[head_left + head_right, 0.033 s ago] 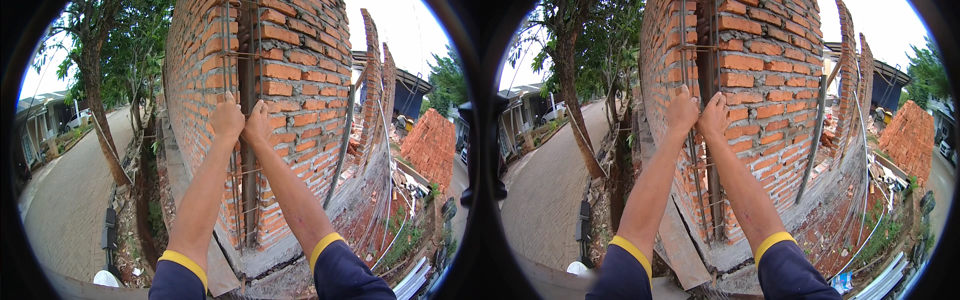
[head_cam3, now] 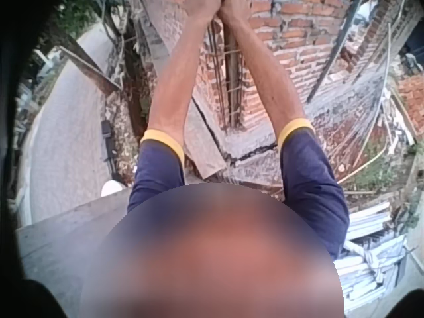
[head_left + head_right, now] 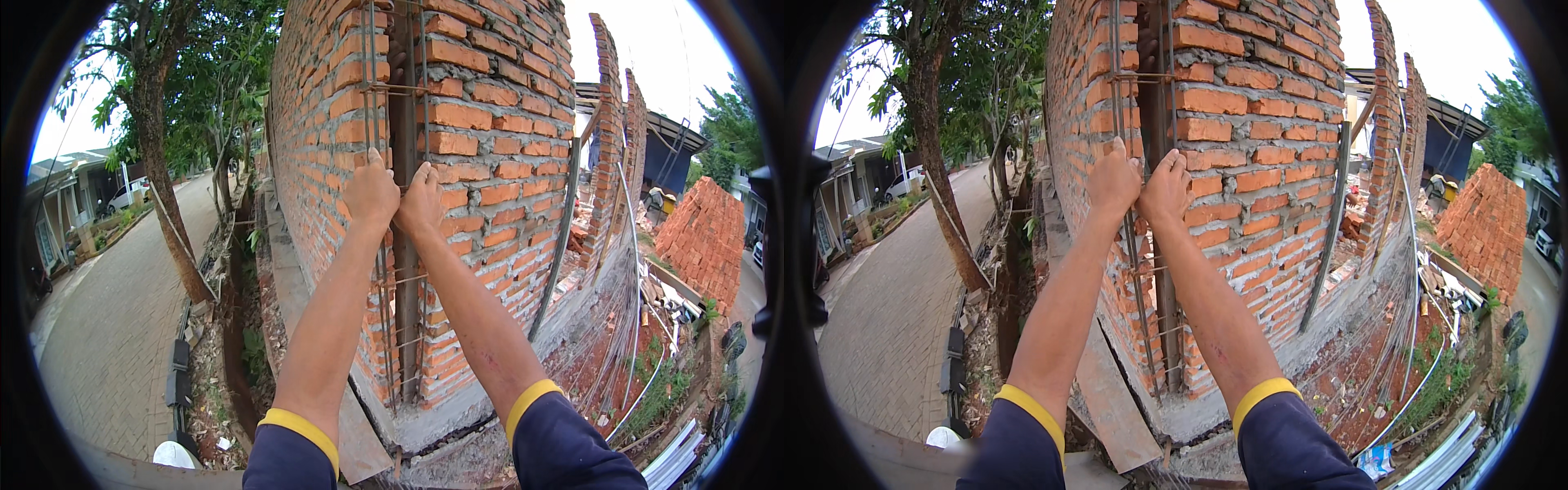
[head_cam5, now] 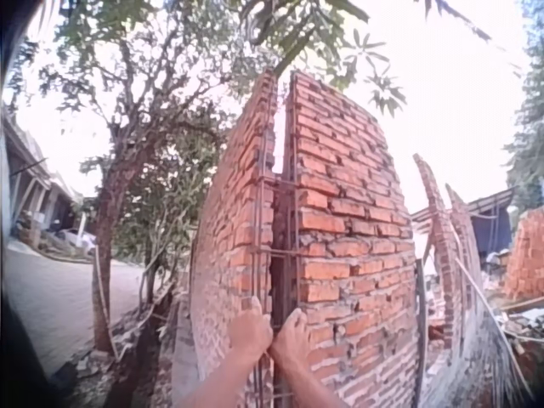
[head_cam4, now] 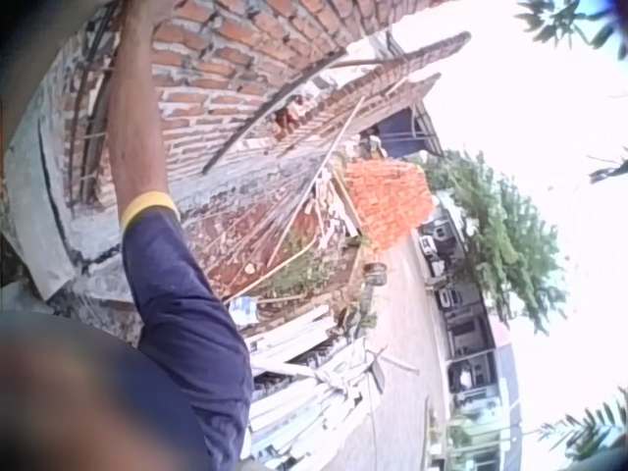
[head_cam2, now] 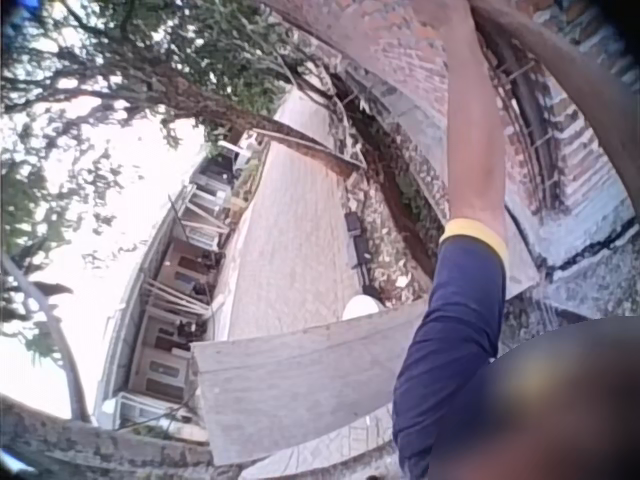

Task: The person installs vertical rebar into a brick wall by hand, aligning and securing it with wire ties. The person repeatedly adjusts the rebar position and twists wire ties to fasten the rebar to the wall.

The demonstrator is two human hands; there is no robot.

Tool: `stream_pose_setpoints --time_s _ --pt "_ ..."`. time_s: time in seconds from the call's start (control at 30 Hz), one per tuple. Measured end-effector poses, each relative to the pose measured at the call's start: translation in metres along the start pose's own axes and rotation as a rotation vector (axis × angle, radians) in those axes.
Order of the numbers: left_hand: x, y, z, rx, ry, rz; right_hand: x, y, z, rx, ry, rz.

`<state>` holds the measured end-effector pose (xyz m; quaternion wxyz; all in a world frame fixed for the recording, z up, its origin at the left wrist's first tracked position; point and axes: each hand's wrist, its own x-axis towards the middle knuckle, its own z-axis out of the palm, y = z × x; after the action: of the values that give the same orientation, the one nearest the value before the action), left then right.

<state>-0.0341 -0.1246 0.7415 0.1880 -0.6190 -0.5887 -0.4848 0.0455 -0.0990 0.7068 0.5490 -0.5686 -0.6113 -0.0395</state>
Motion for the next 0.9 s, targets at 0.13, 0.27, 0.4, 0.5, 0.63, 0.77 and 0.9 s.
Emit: stream_pose_setpoints --time_s 0.13,0.27,0.4,0.5,0.63,0.77,0.9 --pt "0.0014 -0.0005 0.0013 -0.023 0.016 0.0 -0.0009 0.0009 0.0001 -0.001 0.019 -0.018" --pt "0.004 0.0003 -0.0014 -0.015 0.005 0.004 0.002 -0.0019 -0.0027 0.005 -0.002 -0.008" --pt "0.0036 0.0015 -0.0028 0.011 -0.01 -0.003 0.0029 -0.0027 -0.0035 -0.019 -0.022 0.0" --pt "0.0034 0.0017 -0.0028 -0.018 0.011 -0.004 0.0034 -0.0022 -0.0029 -0.022 -0.028 0.002" --pt "0.0032 0.0032 -0.0038 0.002 -0.009 -0.01 0.0044 -0.0026 -0.0023 0.002 -0.018 0.006" --pt "0.0023 0.0052 -0.0065 0.015 -0.024 -0.018 0.0038 -0.0022 -0.0022 0.0 -0.027 0.003" --pt "0.0021 0.0062 -0.0077 0.009 -0.018 -0.009 0.004 -0.0013 -0.0017 -0.006 -0.019 -0.009"
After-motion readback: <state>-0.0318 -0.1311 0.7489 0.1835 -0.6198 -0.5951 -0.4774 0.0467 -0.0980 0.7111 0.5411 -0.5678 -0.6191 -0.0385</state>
